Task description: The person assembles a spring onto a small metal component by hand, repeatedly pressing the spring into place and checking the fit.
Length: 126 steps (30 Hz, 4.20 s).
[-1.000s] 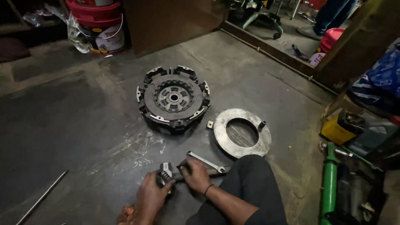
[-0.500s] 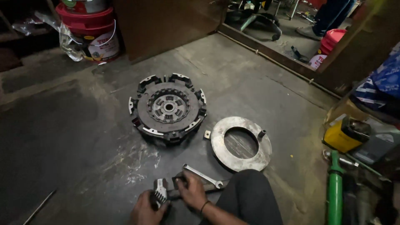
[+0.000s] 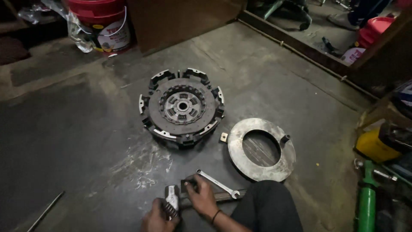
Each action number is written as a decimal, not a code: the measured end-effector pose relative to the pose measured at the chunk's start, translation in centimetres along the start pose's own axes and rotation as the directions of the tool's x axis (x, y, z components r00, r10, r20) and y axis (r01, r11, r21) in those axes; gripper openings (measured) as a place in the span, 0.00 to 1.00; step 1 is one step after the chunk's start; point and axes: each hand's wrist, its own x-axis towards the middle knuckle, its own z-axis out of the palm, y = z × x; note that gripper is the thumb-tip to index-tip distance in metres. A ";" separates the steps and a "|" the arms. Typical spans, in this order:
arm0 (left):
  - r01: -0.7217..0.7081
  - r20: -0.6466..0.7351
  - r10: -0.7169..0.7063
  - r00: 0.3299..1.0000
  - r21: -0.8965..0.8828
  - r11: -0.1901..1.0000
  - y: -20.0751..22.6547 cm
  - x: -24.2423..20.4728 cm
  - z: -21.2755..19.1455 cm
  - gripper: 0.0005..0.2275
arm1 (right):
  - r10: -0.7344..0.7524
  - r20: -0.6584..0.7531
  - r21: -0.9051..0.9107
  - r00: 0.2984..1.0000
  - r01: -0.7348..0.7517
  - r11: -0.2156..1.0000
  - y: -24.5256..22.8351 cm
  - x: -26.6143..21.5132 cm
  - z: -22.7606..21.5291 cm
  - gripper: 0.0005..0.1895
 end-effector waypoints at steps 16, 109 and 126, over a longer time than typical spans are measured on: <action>-0.039 -0.129 0.026 0.991 -0.101 0.994 5.6 -4.6 -5.2 0.26 | -0.390 0.715 0.694 0.581 -0.515 0.504 -9.9 3.3 -12.1 0.13; -0.209 -0.208 0.189 0.960 -0.080 0.975 5.4 -4.8 -4.5 0.22 | -0.145 0.658 0.582 0.738 -0.378 0.720 -8.5 2.8 -7.2 0.05; -0.127 -0.184 0.084 0.979 -0.230 0.965 3.7 -3.3 -1.5 0.20 | -0.602 0.392 -0.137 0.696 0.691 0.709 -6.8 -3.7 0.0 0.18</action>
